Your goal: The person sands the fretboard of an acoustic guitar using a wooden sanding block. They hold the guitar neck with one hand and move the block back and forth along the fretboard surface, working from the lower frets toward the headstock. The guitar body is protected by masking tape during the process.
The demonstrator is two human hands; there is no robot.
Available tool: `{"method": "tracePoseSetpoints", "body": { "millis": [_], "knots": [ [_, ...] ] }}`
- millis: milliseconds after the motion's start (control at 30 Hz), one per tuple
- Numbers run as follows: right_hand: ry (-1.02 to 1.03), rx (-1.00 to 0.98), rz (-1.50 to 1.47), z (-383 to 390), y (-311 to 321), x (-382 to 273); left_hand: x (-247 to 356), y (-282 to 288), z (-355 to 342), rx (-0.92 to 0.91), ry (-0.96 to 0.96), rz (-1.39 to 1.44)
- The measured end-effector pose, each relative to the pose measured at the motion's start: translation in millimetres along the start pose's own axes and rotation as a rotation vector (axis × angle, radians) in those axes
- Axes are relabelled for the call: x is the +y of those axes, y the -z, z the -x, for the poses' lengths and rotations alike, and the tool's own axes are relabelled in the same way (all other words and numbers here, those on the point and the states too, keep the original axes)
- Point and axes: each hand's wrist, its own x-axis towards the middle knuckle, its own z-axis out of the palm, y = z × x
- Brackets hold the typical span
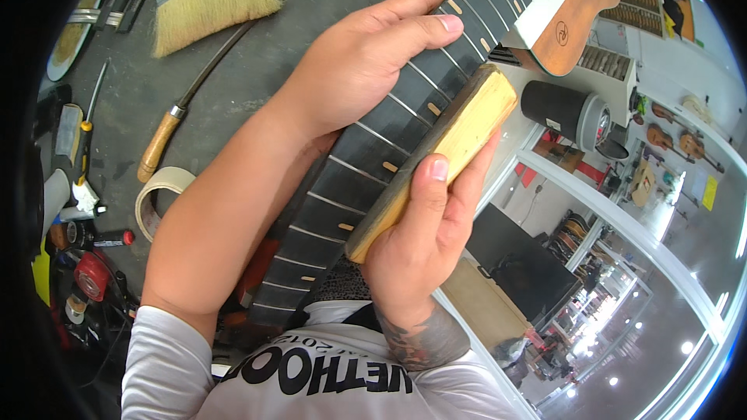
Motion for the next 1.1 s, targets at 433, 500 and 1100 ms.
{"method": "tracePoseSetpoints", "body": {
  "millis": [433,500,1100],
  "knots": [
    [-0.085,0.076,0.102,-40.7,0.7,-10.0,-18.1,6.7,-12.8,-0.093,-0.098,0.024],
    [-0.019,0.128,0.030,-28.6,-1.8,-6.5,-23.2,2.2,-16.5,-0.065,-0.168,0.066],
    [0.005,0.197,-0.010,-18.3,-5.4,-0.7,-27.5,0.9,-18.1,-0.034,-0.142,-0.007]
  ]
}}
